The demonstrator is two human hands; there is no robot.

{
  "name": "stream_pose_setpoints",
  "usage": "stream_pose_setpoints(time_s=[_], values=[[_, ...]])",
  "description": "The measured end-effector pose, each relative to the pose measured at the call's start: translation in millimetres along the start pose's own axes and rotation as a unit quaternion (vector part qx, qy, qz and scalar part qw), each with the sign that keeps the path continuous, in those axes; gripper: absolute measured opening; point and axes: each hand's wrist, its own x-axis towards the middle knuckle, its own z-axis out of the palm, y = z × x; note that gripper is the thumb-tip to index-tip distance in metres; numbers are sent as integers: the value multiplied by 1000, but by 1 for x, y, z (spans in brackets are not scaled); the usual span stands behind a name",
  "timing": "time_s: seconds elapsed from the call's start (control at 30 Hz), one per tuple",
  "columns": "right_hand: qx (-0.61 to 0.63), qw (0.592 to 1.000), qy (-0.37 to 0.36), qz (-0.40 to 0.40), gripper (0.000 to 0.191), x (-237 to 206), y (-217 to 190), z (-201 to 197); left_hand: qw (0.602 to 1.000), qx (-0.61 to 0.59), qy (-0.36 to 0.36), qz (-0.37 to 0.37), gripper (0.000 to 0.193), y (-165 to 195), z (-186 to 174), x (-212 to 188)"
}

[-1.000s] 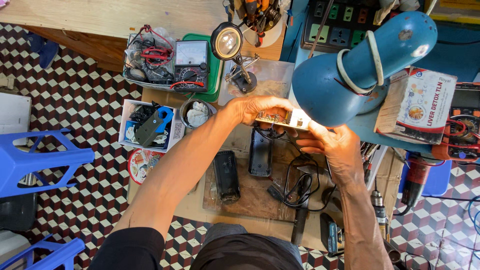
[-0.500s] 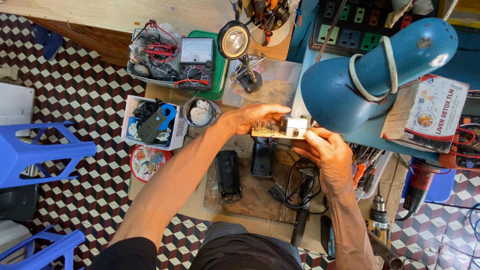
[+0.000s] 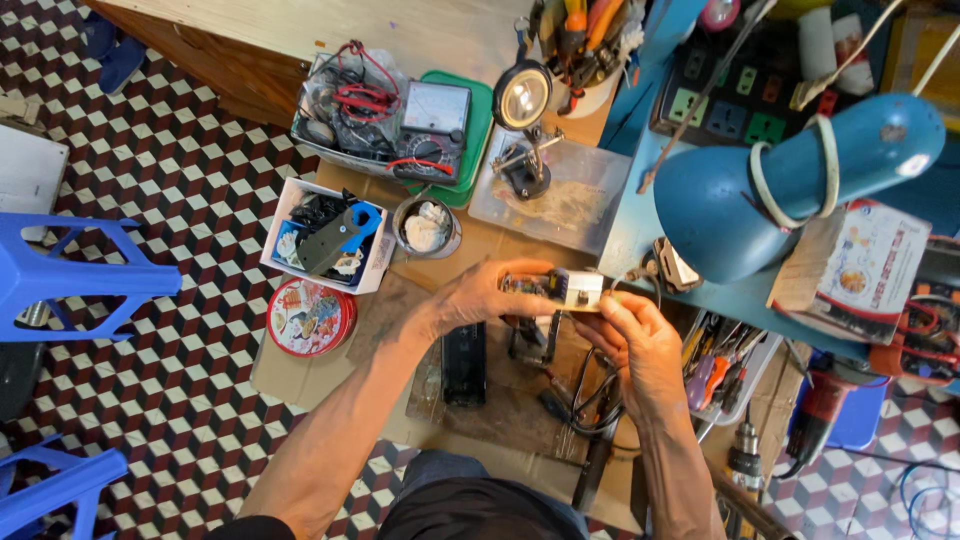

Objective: The person inspects a small circuit board at a workbench, then walks to retrieve a portable induction cooktop, places it on a stool, and returns to the bench. They use a magnifying glass to examine the circuit board closely, turning it over and checking components.

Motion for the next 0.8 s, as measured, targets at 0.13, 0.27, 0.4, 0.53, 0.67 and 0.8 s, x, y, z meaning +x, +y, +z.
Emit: stream_pose_setpoints(time_s=[0.13, 0.27, 0.4, 0.53, 0.67, 0.8], values=[[-382, 919, 75, 68, 53, -27, -42, 28, 996, -85, 1, 17, 84, -25, 0, -8], [-484, 867, 117, -19, 36, -35, -63, 55, 974, -225, 4, -19, 81, -59, 0, -19], [-499, 838, 29, -217, 40, 63, -57, 86, 933, -355, 0, -53, 77, -88, 8, -30], [-515, 791, 19, -330, 53, 181, -38, 115, 900, -429, -26, -72, 77, -107, 17, -40], [-433, 867, -49, -241, 35, 210, -26, 134, 901, -426, -33, -72, 79, -122, 23, -50], [-547, 777, -2, -313, 18, 136, -36, 159, 913, -394, -2, -110, 78, -133, 25, -58]])
